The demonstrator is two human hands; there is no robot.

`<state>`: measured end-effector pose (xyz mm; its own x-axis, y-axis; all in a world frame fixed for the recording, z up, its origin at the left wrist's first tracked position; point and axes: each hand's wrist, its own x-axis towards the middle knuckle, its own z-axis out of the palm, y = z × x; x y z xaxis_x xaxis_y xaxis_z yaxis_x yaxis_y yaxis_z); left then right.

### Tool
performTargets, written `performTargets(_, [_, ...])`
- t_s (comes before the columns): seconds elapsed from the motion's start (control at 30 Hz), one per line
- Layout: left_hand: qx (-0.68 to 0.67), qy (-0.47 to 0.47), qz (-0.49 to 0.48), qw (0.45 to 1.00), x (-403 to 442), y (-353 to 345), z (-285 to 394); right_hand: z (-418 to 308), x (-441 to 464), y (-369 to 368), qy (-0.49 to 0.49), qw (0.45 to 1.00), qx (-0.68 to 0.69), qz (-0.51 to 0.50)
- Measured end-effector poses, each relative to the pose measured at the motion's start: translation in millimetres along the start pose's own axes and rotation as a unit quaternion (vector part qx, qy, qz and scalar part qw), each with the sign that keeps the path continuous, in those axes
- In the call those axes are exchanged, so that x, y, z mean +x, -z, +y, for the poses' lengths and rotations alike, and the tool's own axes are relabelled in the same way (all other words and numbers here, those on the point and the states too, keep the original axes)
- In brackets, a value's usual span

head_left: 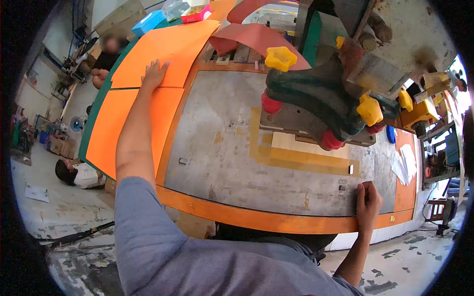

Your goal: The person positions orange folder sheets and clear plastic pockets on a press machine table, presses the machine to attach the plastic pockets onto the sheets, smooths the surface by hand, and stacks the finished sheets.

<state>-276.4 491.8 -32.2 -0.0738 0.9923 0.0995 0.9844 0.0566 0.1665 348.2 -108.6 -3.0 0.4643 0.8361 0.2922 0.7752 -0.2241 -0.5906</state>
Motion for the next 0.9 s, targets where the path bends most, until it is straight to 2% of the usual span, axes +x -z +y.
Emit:
performTargets(0.1, [0.014, 0.01, 0.057, 0.998, -10.8, 7.1, 21.9, -2.7, 0.7, 0.5, 0.008, 1.0, 0.0, 0.001])
performTargets(0.2, [0.082, 0.025, 0.154, 0.984, -25.0, 22.2, 41.7, -2.2, 2.2, 1.5, 0.012, 1.0, -0.007, -0.001])
performTargets(0.3, [0.045, 0.022, 0.051, 0.997, -48.8, 38.2, 54.2, -1.7, 1.9, 0.2, 0.004, 1.0, -0.002, -0.005])
performTargets(0.37, [0.006, -0.014, -0.052, 0.999, -61.2, 38.8, 58.6, -2.8, 1.9, -1.3, 0.002, 1.0, 0.005, -0.002])
performTargets(0.4, [0.007, -0.013, -0.051, 0.999, -55.7, 25.8, 51.9, -3.9, 2.4, -1.0, 0.004, 1.0, 0.002, -0.003])
performTargets(0.47, [-0.003, -0.072, 0.038, 0.997, -35.2, -12.8, 34.3, -4.6, 3.2, -0.3, 0.008, 1.0, -0.001, -0.004])
performTargets(0.57, [0.013, -0.054, -0.001, 0.998, -26.2, -1.5, 49.7, -3.7, 3.3, -0.6, 0.014, 1.0, -0.001, -0.004])
performTargets(0.77, [0.027, -0.058, 0.02, 0.998, 36.8, -32.0, 45.4, -9.4, 3.4, 1.5, 0.002, 1.0, -0.002, 0.004])
performTargets(0.9, [0.039, -0.033, 0.018, 0.999, -1.3, -10.5, 69.8, -12.1, 5.2, 2.0, -0.003, 1.0, -0.004, -0.011])
